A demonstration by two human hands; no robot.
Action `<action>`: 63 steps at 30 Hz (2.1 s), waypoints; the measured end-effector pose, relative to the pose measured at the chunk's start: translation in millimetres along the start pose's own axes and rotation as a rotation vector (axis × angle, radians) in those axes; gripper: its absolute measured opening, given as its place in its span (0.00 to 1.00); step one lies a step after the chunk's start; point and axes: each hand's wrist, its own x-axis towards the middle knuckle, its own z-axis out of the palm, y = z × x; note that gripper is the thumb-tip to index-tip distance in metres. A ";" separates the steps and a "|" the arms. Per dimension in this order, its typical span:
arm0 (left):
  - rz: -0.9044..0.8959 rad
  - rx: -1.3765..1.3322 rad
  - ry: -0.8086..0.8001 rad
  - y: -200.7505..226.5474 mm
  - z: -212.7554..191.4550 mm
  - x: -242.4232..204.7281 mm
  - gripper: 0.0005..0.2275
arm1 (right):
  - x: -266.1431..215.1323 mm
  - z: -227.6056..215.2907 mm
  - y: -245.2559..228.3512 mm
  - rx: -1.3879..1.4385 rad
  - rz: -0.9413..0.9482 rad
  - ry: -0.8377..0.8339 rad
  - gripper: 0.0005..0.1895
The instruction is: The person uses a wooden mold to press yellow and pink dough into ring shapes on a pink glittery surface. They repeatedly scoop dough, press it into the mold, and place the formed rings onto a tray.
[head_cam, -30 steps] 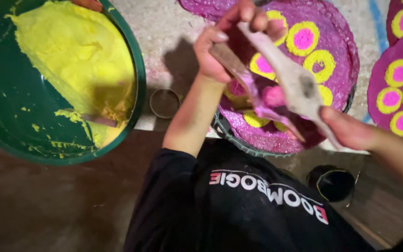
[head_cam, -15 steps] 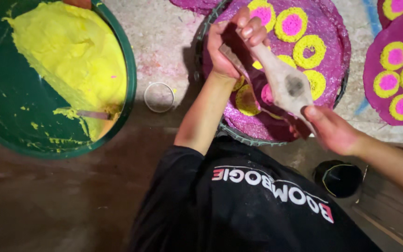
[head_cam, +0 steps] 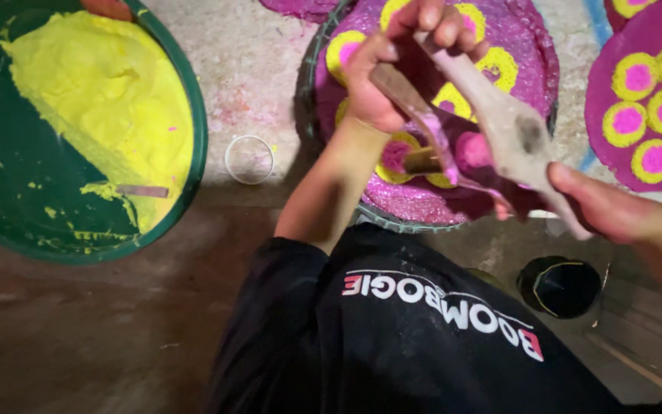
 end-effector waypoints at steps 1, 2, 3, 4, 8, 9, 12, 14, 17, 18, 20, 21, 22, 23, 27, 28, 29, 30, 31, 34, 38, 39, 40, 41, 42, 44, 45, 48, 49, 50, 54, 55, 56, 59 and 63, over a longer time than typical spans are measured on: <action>0.005 -0.069 -0.018 -12.5 0.1 4.1 0.12 | -9.2 0.9 1.6 -0.035 0.130 0.090 0.42; 0.011 -0.138 -0.035 -26.0 -0.8 7.5 0.13 | -19.0 2.4 2.8 -0.069 0.263 0.178 0.42; 0.017 -0.207 -0.051 -38.5 -3.0 9.8 0.13 | -26.9 4.2 3.3 -0.102 0.397 0.265 0.43; 0.014 -0.270 -0.048 -48.6 -6.5 12.0 0.12 | -29.4 7.9 4.1 -0.024 0.335 0.296 0.41; -0.002 -0.436 -0.072 -67.9 -27.1 15.2 0.11 | -18.3 25.1 6.1 -0.102 0.234 0.441 0.38; -0.008 -0.455 -0.089 -68.5 -32.5 15.9 0.10 | -12.3 30.7 6.6 -0.221 0.245 0.484 0.37; -0.038 -0.346 -0.042 -67.1 -45.0 13.6 0.10 | -2.1 39.5 6.9 -0.237 0.164 0.493 0.36; -0.037 -0.341 0.008 -70.2 -47.8 9.8 0.10 | -4.2 39.9 6.0 -0.079 0.189 0.476 0.35; -0.021 -0.373 0.044 -74.9 -44.1 10.0 0.09 | -6.4 33.0 2.9 -0.087 0.229 0.454 0.37; -0.017 -0.395 0.049 -76.3 -41.0 11.9 0.09 | -7.4 30.3 1.6 -0.129 0.245 0.451 0.38; 0.001 -0.348 -0.014 -70.4 -36.4 19.4 0.10 | -2.2 26.0 -0.3 -0.229 0.218 0.486 0.38; 0.010 -0.324 -0.046 -64.6 -33.7 23.0 0.10 | 1.4 24.9 -1.4 -0.279 0.204 0.503 0.37; -0.007 -0.269 -0.064 -55.7 -31.5 26.4 0.10 | 5.9 23.0 -3.3 -0.223 0.132 0.470 0.37; -0.025 -0.213 -0.083 -46.1 -29.5 30.2 0.10 | 9.8 21.3 -5.4 -0.166 0.060 0.435 0.38; 0.027 -0.138 -0.071 -32.0 -26.6 50.6 0.06 | 9.0 -3.4 -18.5 0.200 0.418 0.451 0.30; 0.025 -0.146 -0.044 -34.0 -28.3 54.7 0.08 | 7.6 -10.8 -21.1 0.076 0.345 0.431 0.33; 0.024 -0.154 -0.018 -36.8 -31.7 59.9 0.09 | 5.8 -18.1 -24.0 -0.047 0.272 0.410 0.36; 0.023 -0.162 0.005 -38.7 -36.7 65.6 0.10 | 6.8 -24.6 -27.4 -0.173 0.196 0.390 0.39; 0.056 -0.237 0.001 -42.0 -42.1 69.4 0.10 | 10.8 -28.5 -30.4 -0.250 0.207 0.446 0.39; 0.105 -0.381 -0.032 -40.9 -63.7 73.0 0.10 | 36.4 -24.6 -38.8 -0.403 0.229 0.568 0.39; 0.050 -0.338 -0.128 -33.5 -90.3 70.0 0.09 | 56.8 -9.0 -51.1 -0.428 0.124 0.600 0.37; 0.042 -0.319 -0.150 -35.0 -94.0 68.0 0.09 | 56.1 -7.7 -53.7 -0.441 0.070 0.603 0.37; 0.048 -0.306 -0.130 -35.8 -96.1 64.5 0.09 | 54.5 -7.3 -55.8 -0.430 0.139 0.570 0.37; 0.054 -0.292 -0.111 -37.1 -96.9 61.5 0.09 | 51.7 -9.0 -57.7 -0.419 0.208 0.536 0.39; 0.058 -0.280 -0.094 -38.9 -96.2 60.3 0.09 | 49.3 -11.4 -58.4 -0.409 0.276 0.505 0.40; 0.083 -0.261 -0.064 -39.4 -91.6 62.3 0.09 | 49.6 -16.0 -56.8 -0.404 0.275 0.564 0.38; 0.095 -0.251 -0.052 -37.5 -88.0 65.6 0.09 | 51.3 -18.7 -55.0 -0.404 0.274 0.597 0.38; 0.078 -0.167 -0.064 -23.8 -76.2 73.3 0.11 | 64.8 -15.1 -38.3 -0.548 0.032 0.661 0.39; 0.053 -0.147 -0.059 -21.8 -71.3 73.1 0.11 | 65.5 -14.7 -31.9 -0.428 0.018 0.599 0.39; 0.025 -0.124 -0.053 -18.9 -66.8 73.0 0.11 | 65.9 -14.4 -25.6 -0.307 0.002 0.537 0.40; -0.033 -0.150 0.043 -45.1 -49.2 68.7 0.11 | 20.6 -23.0 -4.1 0.065 0.069 0.362 0.41; -0.039 -0.203 0.035 -57.7 -46.1 69.3 0.11 | 4.9 -24.6 -0.1 0.031 0.102 0.397 0.41; -0.046 -0.256 0.022 -71.8 -43.7 71.8 0.10 | -10.4 -27.0 2.2 -0.007 0.133 0.434 0.41; -0.056 -0.349 -0.002 -107.3 -44.9 78.0 0.10 | -33.1 -25.6 6.0 -0.095 0.223 0.588 0.39; -0.078 -0.422 -0.056 -122.8 -61.1 84.6 0.09 | -23.5 -9.4 2.0 -0.274 0.251 0.764 0.36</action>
